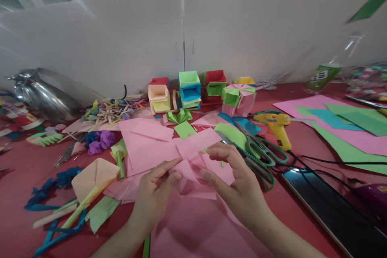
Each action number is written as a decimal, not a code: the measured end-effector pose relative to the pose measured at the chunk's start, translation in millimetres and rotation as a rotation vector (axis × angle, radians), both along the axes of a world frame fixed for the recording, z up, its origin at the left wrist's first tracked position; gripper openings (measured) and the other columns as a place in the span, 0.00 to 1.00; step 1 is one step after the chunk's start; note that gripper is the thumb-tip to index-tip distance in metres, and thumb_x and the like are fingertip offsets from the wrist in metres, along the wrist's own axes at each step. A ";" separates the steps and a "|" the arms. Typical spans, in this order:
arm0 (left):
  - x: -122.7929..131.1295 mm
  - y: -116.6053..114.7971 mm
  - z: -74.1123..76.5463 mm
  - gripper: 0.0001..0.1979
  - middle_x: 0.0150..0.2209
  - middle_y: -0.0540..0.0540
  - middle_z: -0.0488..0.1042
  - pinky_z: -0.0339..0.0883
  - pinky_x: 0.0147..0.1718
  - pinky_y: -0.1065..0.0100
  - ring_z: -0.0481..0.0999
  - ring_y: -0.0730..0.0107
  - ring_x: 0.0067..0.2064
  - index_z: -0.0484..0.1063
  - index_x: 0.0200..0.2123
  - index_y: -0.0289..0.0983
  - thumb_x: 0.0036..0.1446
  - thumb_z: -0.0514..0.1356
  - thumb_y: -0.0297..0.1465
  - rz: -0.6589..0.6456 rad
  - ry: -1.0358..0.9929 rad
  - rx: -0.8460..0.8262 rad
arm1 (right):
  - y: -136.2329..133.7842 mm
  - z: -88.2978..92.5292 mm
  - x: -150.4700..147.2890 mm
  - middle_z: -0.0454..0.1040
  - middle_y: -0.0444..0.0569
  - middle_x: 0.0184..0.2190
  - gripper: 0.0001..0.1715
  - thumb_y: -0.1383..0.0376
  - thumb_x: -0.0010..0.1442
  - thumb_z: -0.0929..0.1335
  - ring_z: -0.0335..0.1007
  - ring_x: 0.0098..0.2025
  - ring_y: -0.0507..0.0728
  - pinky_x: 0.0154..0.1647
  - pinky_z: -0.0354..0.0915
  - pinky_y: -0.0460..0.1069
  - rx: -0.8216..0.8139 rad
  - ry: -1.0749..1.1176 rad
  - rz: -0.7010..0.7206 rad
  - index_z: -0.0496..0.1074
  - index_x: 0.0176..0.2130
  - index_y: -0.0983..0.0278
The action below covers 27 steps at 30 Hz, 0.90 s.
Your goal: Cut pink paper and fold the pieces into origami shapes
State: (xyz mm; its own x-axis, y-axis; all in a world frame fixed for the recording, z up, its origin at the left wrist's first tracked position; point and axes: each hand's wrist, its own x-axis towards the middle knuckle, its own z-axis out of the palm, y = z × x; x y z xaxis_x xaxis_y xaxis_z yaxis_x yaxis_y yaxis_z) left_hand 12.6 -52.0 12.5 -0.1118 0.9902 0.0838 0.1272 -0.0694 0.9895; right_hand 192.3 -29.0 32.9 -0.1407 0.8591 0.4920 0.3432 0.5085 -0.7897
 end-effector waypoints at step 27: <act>5.6 1.4 8.0 0.15 0.20 0.53 0.64 0.58 0.27 0.73 0.62 0.74 0.25 0.69 0.20 0.35 0.48 0.62 0.39 -0.062 -0.205 -0.077 | 1.5 2.5 -1.9 0.72 0.44 0.26 0.04 0.66 0.53 0.69 0.67 0.32 0.54 0.36 0.63 0.49 -0.138 -0.113 0.091 0.71 0.26 0.61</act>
State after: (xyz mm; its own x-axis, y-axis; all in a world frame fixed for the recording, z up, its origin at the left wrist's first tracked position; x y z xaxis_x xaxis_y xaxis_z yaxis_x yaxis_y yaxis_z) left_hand 18.2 -50.6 20.5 -0.0575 0.9983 -0.0104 -0.0796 0.0057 0.9968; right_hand 190.4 -27.4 35.3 -0.2689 0.8984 0.3473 0.3912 0.4314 -0.8129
